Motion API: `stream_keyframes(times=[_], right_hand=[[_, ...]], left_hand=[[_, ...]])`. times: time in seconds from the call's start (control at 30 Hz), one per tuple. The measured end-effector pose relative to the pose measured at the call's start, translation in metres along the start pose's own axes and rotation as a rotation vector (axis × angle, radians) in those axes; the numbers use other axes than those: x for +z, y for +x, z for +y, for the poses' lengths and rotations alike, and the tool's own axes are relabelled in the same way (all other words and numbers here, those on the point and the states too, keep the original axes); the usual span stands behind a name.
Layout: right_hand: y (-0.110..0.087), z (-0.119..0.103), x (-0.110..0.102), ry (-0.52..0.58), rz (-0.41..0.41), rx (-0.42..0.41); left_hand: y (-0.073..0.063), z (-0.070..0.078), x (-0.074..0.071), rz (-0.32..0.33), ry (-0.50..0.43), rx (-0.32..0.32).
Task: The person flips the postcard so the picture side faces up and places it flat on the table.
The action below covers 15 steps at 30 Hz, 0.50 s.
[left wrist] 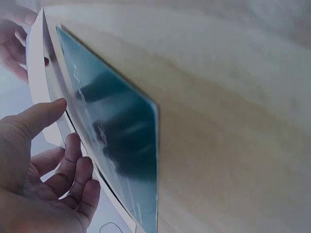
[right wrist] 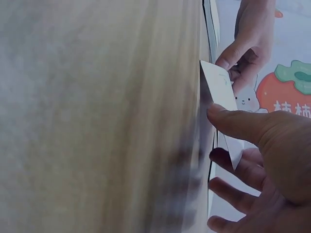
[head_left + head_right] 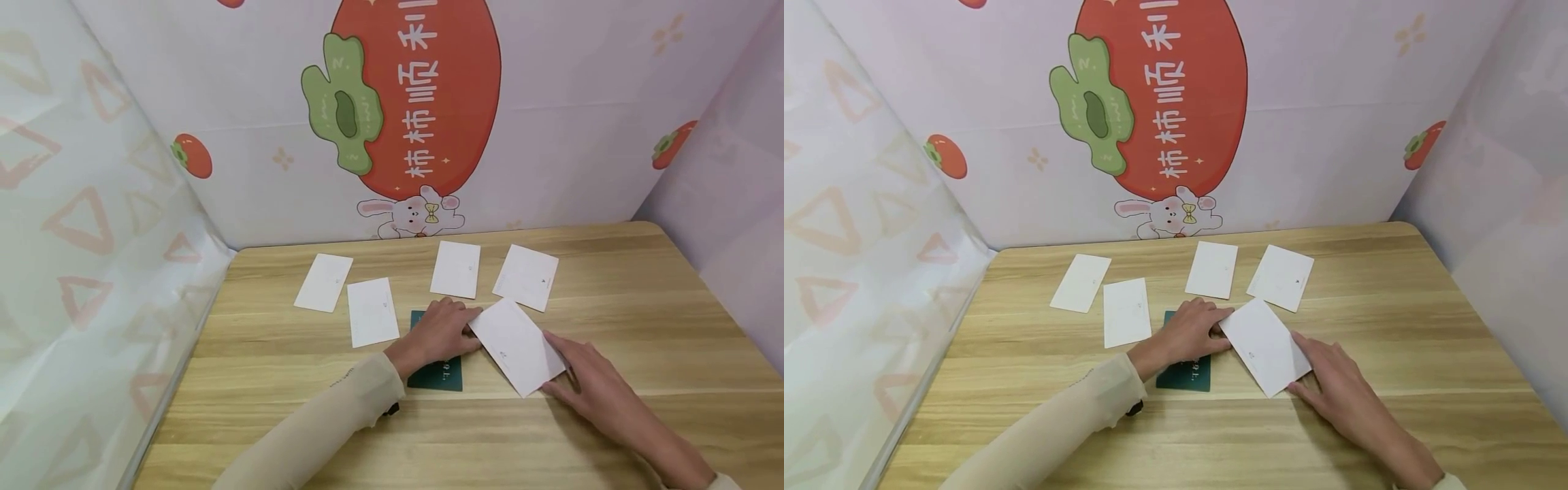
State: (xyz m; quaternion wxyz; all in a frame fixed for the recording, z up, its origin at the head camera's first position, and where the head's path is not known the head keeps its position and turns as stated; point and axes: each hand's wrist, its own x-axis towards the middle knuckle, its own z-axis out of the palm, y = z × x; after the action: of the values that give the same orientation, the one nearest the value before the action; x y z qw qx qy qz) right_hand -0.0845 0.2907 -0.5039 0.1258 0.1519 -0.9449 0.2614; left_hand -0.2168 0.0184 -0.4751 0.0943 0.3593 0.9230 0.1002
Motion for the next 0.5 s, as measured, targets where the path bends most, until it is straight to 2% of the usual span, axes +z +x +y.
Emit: stream_keyframes(times=[0.13,0.3,0.5], right_hand=[[0.004,0.001,-0.004,-0.027,0.019,-0.041],[0.009,0.002,-0.009,-0.057,0.057,-0.102],[0.012,0.004,-0.014,-0.045,0.056,-0.082]], left_hand=[[-0.001,-0.003,-0.004,-0.002,-0.021,0.009],[0.0,-0.008,-0.006,0.07,-0.058,0.055],[0.0,-0.01,-0.006,0.116,-0.126,0.035]])
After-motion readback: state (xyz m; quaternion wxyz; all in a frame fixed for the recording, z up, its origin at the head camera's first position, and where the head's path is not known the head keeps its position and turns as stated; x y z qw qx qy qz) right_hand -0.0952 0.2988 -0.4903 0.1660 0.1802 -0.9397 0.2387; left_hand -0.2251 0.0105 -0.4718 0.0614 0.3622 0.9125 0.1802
